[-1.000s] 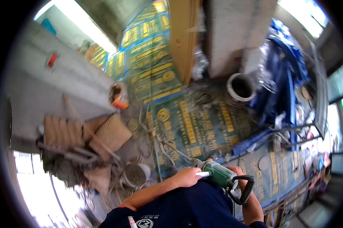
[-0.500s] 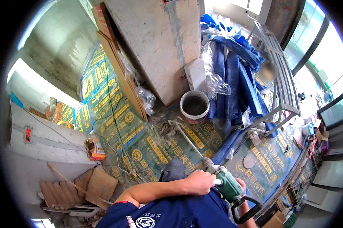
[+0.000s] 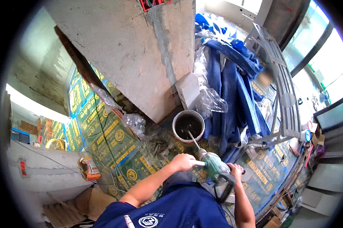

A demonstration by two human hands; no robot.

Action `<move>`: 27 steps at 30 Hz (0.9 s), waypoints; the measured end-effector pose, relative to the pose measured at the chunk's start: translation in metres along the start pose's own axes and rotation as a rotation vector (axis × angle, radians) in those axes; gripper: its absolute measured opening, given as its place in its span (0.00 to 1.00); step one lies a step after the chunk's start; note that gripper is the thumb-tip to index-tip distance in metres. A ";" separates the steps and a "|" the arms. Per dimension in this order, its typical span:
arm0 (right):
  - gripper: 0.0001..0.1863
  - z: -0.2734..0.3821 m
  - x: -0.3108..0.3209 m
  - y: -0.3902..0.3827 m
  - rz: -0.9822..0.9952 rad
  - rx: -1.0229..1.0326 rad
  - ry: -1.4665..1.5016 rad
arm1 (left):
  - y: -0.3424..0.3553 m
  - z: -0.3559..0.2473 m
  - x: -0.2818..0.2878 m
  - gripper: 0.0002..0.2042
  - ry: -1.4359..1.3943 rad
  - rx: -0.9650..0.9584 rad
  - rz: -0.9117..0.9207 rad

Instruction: The person empties a bag of material into a bucket, mixes it with water using a power mixer, and then applies the mortar to bricks at a corner using a trowel.

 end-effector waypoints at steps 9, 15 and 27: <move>0.12 0.147 -0.046 0.217 0.209 0.240 -0.476 | 0.083 0.193 0.030 0.18 -0.360 0.385 -0.121; 0.14 0.209 -0.072 0.267 0.288 0.410 -0.641 | 0.080 0.251 0.013 0.15 -0.468 0.430 -0.290; 0.18 0.210 -0.060 0.278 0.661 0.322 -0.546 | 0.094 0.222 0.062 0.22 -0.162 0.475 -0.328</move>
Point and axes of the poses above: each hand's wrist, its own y-axis towards the middle knuckle, its own x-axis out of the back of the hand, z = x × y, the point moved 3 cm from there along y, towards the middle knuckle, and after that the axes turned 7 degrees about -x, right-handed, at the moved point
